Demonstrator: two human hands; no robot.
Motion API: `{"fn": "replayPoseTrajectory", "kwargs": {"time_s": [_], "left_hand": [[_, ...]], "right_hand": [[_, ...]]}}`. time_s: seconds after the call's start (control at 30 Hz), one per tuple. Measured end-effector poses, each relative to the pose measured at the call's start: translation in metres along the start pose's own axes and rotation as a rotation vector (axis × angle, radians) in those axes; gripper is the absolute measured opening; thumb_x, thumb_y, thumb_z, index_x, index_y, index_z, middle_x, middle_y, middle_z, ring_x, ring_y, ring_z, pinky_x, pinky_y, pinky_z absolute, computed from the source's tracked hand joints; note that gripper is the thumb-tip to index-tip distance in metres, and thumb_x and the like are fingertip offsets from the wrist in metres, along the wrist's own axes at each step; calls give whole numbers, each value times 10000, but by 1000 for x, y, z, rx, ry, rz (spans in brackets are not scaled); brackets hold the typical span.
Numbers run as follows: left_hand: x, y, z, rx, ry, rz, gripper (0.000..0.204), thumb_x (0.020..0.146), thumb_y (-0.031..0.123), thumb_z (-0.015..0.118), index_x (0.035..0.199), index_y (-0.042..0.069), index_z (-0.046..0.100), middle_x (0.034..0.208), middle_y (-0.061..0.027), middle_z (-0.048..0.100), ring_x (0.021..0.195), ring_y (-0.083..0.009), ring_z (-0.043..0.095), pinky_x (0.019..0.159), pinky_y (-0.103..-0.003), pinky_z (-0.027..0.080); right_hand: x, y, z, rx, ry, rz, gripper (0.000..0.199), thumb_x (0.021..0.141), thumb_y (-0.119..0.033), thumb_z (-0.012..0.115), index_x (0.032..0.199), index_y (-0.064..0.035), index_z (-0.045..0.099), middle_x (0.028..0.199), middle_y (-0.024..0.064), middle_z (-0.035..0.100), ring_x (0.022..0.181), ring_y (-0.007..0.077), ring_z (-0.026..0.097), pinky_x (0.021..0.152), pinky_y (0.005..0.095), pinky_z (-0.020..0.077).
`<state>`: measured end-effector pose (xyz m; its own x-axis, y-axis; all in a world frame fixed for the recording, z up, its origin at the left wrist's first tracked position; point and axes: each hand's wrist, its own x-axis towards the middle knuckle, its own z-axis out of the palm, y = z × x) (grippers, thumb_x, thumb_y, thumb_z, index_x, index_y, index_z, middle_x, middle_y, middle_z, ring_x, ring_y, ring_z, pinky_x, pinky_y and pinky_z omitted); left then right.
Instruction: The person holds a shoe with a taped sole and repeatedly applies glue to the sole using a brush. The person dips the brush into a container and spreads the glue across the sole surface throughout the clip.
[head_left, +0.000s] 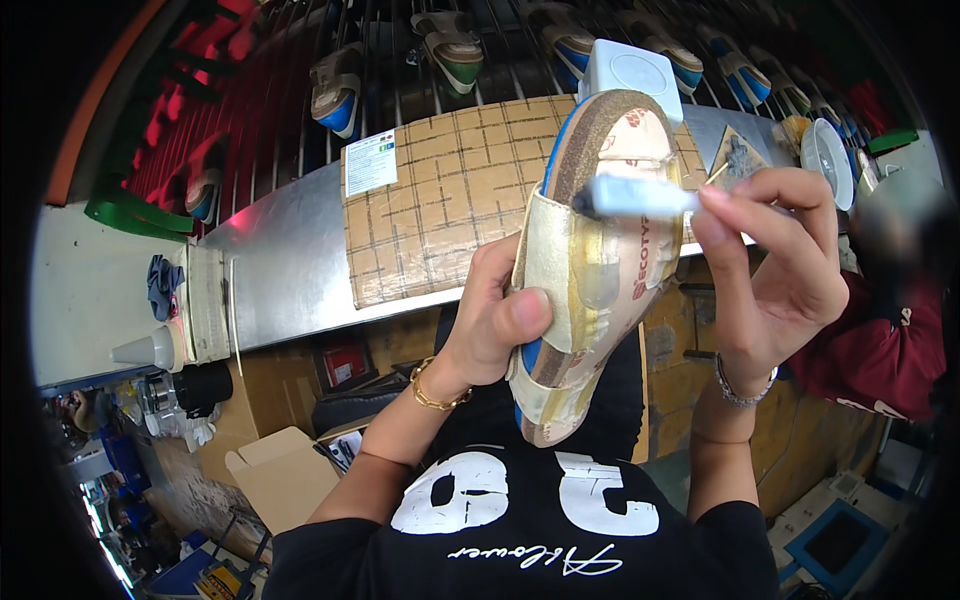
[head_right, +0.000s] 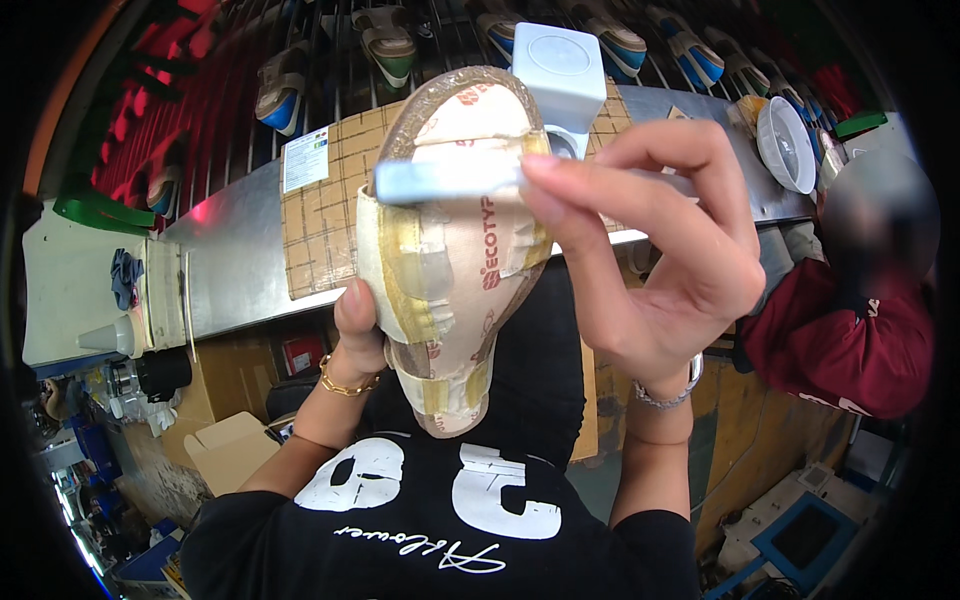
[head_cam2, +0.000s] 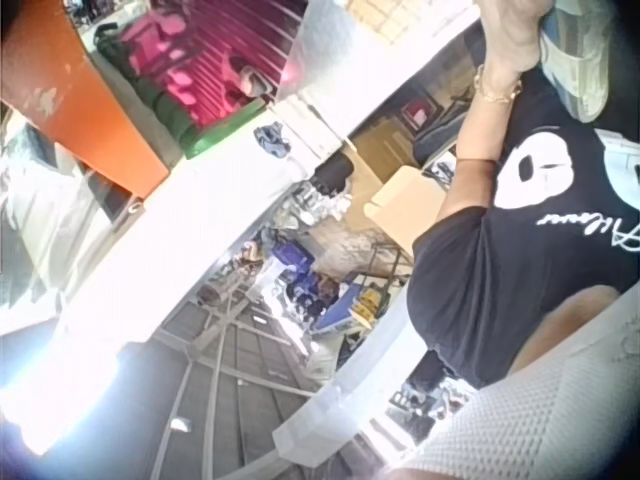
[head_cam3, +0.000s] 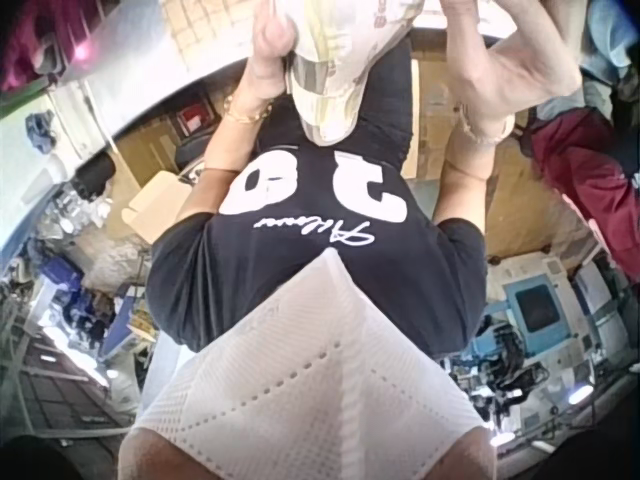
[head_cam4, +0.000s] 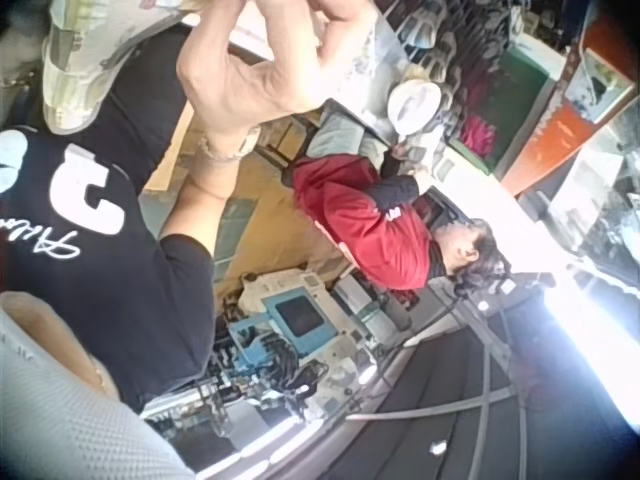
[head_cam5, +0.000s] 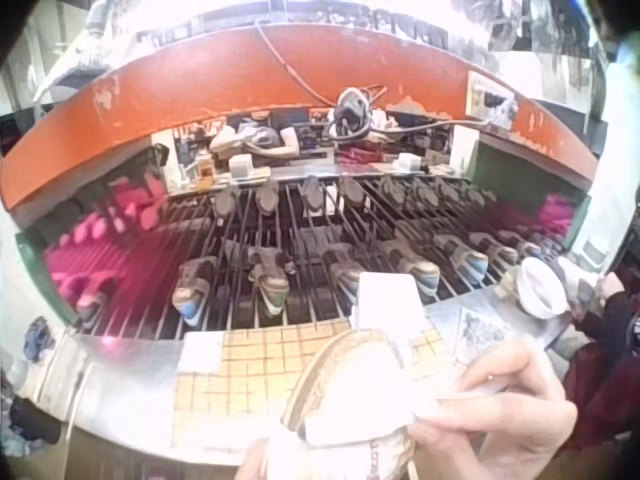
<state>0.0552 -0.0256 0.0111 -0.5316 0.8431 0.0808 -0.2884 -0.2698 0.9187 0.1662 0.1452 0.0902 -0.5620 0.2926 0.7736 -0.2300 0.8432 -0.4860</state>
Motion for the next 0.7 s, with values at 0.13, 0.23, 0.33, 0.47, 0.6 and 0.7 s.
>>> {"fn": "replayPoseTrajectory", "kwargs": {"time_s": [0.13, 0.23, 0.33, 0.47, 0.6, 0.7], "left_hand": [[-1, 7, 1, 20, 11, -8, 967, 768, 760, 602, 1200, -105, 598, 1069, -151, 695, 984, -193, 671, 850, -313, 534], [-2, 10, 3, 20, 18, -3, 969, 773, 755, 599, 1208, -110, 592, 1071, -156, 693, 985, -196, 671, 847, -312, 535], [-4, 14, 6, 9, 11, -16, 967, 787, 754, 576, 1216, -113, 588, 1074, -163, 693, 983, -195, 672, 843, -307, 534], [-4, 17, 7, 5, -8, -37, 965, 811, 755, 532, 1229, -113, 584, 1080, -174, 693, 982, -194, 673, 839, -299, 532], [-3, 12, 7, -23, -24, -46, 964, 833, 758, 494, 1242, -110, 580, 1086, -182, 694, 979, -195, 677, 836, -296, 534], [-2, 11, 9, -57, -62, -104, 1028, 812, 815, 450, 1354, -58, 466, 1225, -201, 604, 1102, -255, 610, 934, -354, 492]], "right_hand": [[-4, 2, -7, 49, -51, -11, 237, 726, 92, 761, 946, 4, 762, 951, 102, 595, 824, 149, 530, 753, 258, 411], [-5, 3, -7, 81, -72, -3, 247, 705, 80, 771, 937, -4, 763, 952, 106, 593, 822, 151, 526, 738, 262, 406], [-4, 3, -10, 80, -108, -19, 266, 672, 59, 787, 927, -13, 766, 952, 111, 595, 821, 157, 523, 729, 263, 396], [-5, 5, -12, 110, -145, -49, 288, 634, 38, 798, 914, -21, 769, 952, 116, 598, 826, 178, 527, 733, 269, 388], [-3, 5, -15, 127, -189, -71, 283, 628, 11, 808, 905, -26, 771, 954, 123, 597, 833, 198, 527, 746, 291, 389], [-1, 4, -17, 133, -223, -80, 279, 627, -8, 814, 902, -32, 771, 964, 128, 596, 836, 205, 525, 757, 304, 390]]}}
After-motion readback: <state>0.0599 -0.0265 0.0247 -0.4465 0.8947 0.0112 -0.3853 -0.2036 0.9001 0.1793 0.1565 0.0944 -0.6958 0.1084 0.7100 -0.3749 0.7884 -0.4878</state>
